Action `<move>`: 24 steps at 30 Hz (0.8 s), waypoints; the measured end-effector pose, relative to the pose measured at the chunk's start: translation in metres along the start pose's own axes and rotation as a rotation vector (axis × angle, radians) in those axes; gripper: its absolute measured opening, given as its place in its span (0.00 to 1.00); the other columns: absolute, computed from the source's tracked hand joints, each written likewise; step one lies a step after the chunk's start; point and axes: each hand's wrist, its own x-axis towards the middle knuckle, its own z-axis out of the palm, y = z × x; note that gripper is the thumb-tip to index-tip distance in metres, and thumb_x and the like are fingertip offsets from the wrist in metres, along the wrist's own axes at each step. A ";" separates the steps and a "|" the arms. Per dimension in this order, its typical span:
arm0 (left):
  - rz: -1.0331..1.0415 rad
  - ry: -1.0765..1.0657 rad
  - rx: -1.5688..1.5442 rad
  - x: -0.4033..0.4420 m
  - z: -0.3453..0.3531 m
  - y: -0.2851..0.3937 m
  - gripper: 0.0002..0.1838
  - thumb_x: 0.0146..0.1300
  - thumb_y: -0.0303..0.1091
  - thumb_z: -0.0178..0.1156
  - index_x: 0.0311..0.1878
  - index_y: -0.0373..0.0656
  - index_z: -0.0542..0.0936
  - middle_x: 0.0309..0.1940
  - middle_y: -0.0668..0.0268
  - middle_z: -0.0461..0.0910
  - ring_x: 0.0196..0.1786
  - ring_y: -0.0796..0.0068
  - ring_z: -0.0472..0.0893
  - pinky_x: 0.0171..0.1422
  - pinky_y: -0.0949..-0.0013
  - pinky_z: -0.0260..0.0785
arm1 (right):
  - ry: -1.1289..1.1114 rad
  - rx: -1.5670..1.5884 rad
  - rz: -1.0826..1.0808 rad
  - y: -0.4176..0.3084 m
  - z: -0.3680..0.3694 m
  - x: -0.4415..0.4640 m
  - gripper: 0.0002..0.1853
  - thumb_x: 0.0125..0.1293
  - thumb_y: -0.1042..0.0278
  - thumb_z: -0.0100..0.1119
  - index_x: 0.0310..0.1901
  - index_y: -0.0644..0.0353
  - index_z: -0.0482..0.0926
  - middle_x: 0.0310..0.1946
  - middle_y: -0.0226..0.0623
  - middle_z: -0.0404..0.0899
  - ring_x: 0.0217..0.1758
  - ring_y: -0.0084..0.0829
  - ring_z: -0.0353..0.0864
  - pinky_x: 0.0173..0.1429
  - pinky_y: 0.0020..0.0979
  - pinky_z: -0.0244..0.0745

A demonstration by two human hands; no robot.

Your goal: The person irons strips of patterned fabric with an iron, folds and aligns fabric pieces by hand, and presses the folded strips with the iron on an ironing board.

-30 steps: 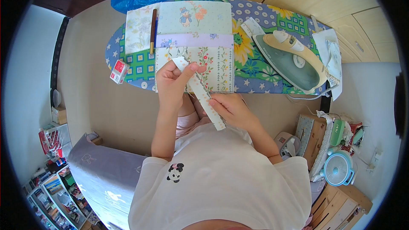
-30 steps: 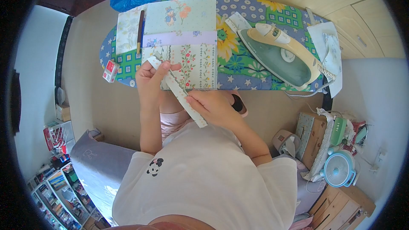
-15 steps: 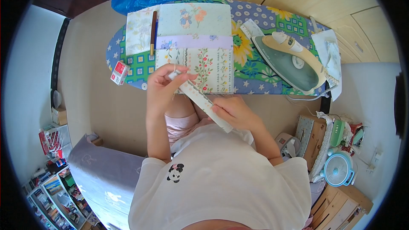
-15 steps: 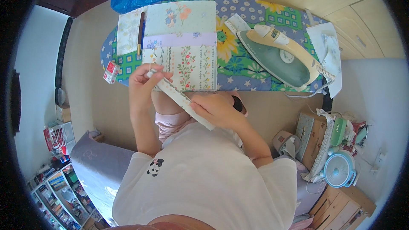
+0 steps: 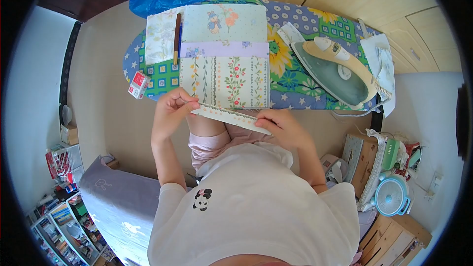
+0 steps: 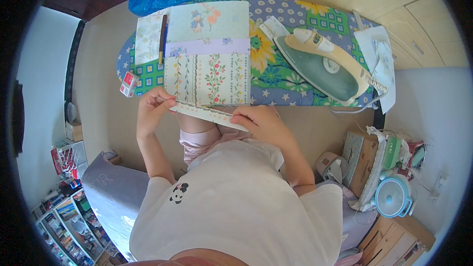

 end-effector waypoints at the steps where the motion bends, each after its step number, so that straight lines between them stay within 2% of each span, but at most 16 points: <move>1: -0.016 -0.016 0.004 0.000 0.000 0.000 0.03 0.59 0.21 0.60 0.32 0.39 0.76 0.30 0.67 0.81 0.33 0.85 0.80 0.33 0.82 0.73 | 0.018 -0.008 0.050 -0.001 -0.003 -0.001 0.10 0.65 0.64 0.54 0.37 0.62 0.78 0.25 0.44 0.77 0.26 0.36 0.75 0.32 0.32 0.67; 6: -0.046 -0.086 -0.062 0.004 -0.006 -0.004 0.04 0.60 0.21 0.59 0.32 0.40 0.75 0.30 0.67 0.81 0.31 0.84 0.80 0.32 0.82 0.73 | 0.038 0.022 0.033 0.000 -0.016 -0.002 0.10 0.66 0.64 0.53 0.36 0.62 0.78 0.25 0.46 0.76 0.26 0.40 0.75 0.31 0.33 0.67; 8: -0.120 -0.236 -0.150 0.005 -0.007 0.000 0.03 0.63 0.24 0.57 0.33 0.38 0.74 0.32 0.67 0.81 0.36 0.83 0.80 0.37 0.79 0.73 | 0.027 -0.005 0.000 -0.001 -0.022 -0.003 0.10 0.66 0.64 0.53 0.36 0.62 0.78 0.25 0.46 0.76 0.26 0.41 0.75 0.31 0.34 0.66; 9: -0.121 -0.239 -0.150 0.006 -0.012 -0.002 0.03 0.63 0.24 0.57 0.33 0.38 0.74 0.32 0.67 0.81 0.36 0.83 0.80 0.37 0.79 0.73 | -0.023 -0.010 -0.024 -0.002 -0.026 -0.003 0.10 0.67 0.65 0.52 0.35 0.62 0.78 0.22 0.41 0.75 0.23 0.33 0.73 0.28 0.30 0.65; 10: -0.129 -0.371 -0.035 0.008 -0.020 -0.005 0.03 0.64 0.26 0.56 0.36 0.37 0.75 0.35 0.65 0.81 0.40 0.81 0.80 0.42 0.77 0.73 | -0.074 -0.015 -0.048 -0.005 -0.030 -0.003 0.10 0.67 0.66 0.52 0.34 0.62 0.78 0.20 0.36 0.74 0.19 0.24 0.71 0.25 0.27 0.64; 11: -0.136 -0.501 0.082 0.010 -0.024 -0.007 0.05 0.65 0.28 0.55 0.40 0.36 0.76 0.38 0.64 0.81 0.44 0.78 0.80 0.47 0.75 0.72 | -0.071 -0.015 -0.046 -0.011 -0.034 -0.003 0.10 0.67 0.66 0.52 0.34 0.62 0.78 0.20 0.36 0.74 0.19 0.24 0.71 0.25 0.27 0.64; 13: -0.193 -0.526 0.025 0.012 -0.006 0.020 0.08 0.64 0.28 0.57 0.43 0.34 0.76 0.40 0.61 0.81 0.45 0.74 0.80 0.48 0.72 0.72 | -0.238 0.007 0.012 -0.022 -0.042 -0.002 0.13 0.67 0.59 0.51 0.33 0.61 0.78 0.23 0.45 0.75 0.25 0.43 0.74 0.30 0.34 0.67; 14: -0.250 -0.545 -0.032 0.014 0.007 0.029 0.12 0.62 0.29 0.59 0.46 0.32 0.76 0.42 0.58 0.81 0.46 0.71 0.80 0.50 0.70 0.71 | -0.236 0.008 0.014 -0.021 -0.044 0.001 0.13 0.67 0.59 0.51 0.33 0.61 0.78 0.23 0.45 0.75 0.25 0.43 0.74 0.30 0.34 0.67; 15: -0.250 -0.546 -0.033 0.017 0.018 0.026 0.12 0.62 0.29 0.59 0.46 0.32 0.76 0.42 0.58 0.81 0.46 0.71 0.80 0.50 0.70 0.71 | -0.303 -0.074 -0.073 -0.019 -0.047 0.005 0.14 0.67 0.58 0.51 0.33 0.60 0.78 0.22 0.44 0.75 0.24 0.42 0.73 0.29 0.34 0.66; 17: 0.037 -0.762 0.213 0.024 0.042 0.017 0.17 0.60 0.32 0.63 0.50 0.34 0.76 0.45 0.58 0.81 0.44 0.70 0.80 0.51 0.70 0.70 | -0.372 -0.160 -0.163 -0.021 -0.051 0.012 0.14 0.67 0.57 0.51 0.33 0.59 0.79 0.21 0.43 0.75 0.23 0.41 0.73 0.29 0.34 0.66; 21: 0.137 -0.769 0.315 0.027 0.080 0.014 0.18 0.57 0.37 0.65 0.47 0.36 0.79 0.39 0.60 0.82 0.42 0.75 0.81 0.48 0.74 0.71 | -0.480 -0.260 -0.212 -0.036 -0.056 0.023 0.13 0.66 0.57 0.51 0.32 0.57 0.79 0.20 0.40 0.74 0.21 0.39 0.72 0.28 0.34 0.65; 23: -0.012 -0.743 0.350 0.029 0.086 0.009 0.11 0.53 0.32 0.68 0.39 0.39 0.82 0.31 0.63 0.83 0.31 0.80 0.78 0.37 0.75 0.69 | -0.517 -0.301 -0.189 -0.039 -0.059 0.023 0.13 0.66 0.57 0.51 0.32 0.57 0.80 0.20 0.40 0.75 0.21 0.39 0.72 0.28 0.35 0.65; 24: -0.009 -0.748 0.349 0.030 0.087 0.009 0.11 0.53 0.32 0.68 0.39 0.39 0.82 0.31 0.63 0.83 0.31 0.80 0.78 0.37 0.75 0.69 | -0.458 -0.309 -0.188 -0.040 -0.060 0.022 0.12 0.65 0.60 0.53 0.30 0.58 0.79 0.18 0.37 0.73 0.21 0.35 0.72 0.26 0.33 0.64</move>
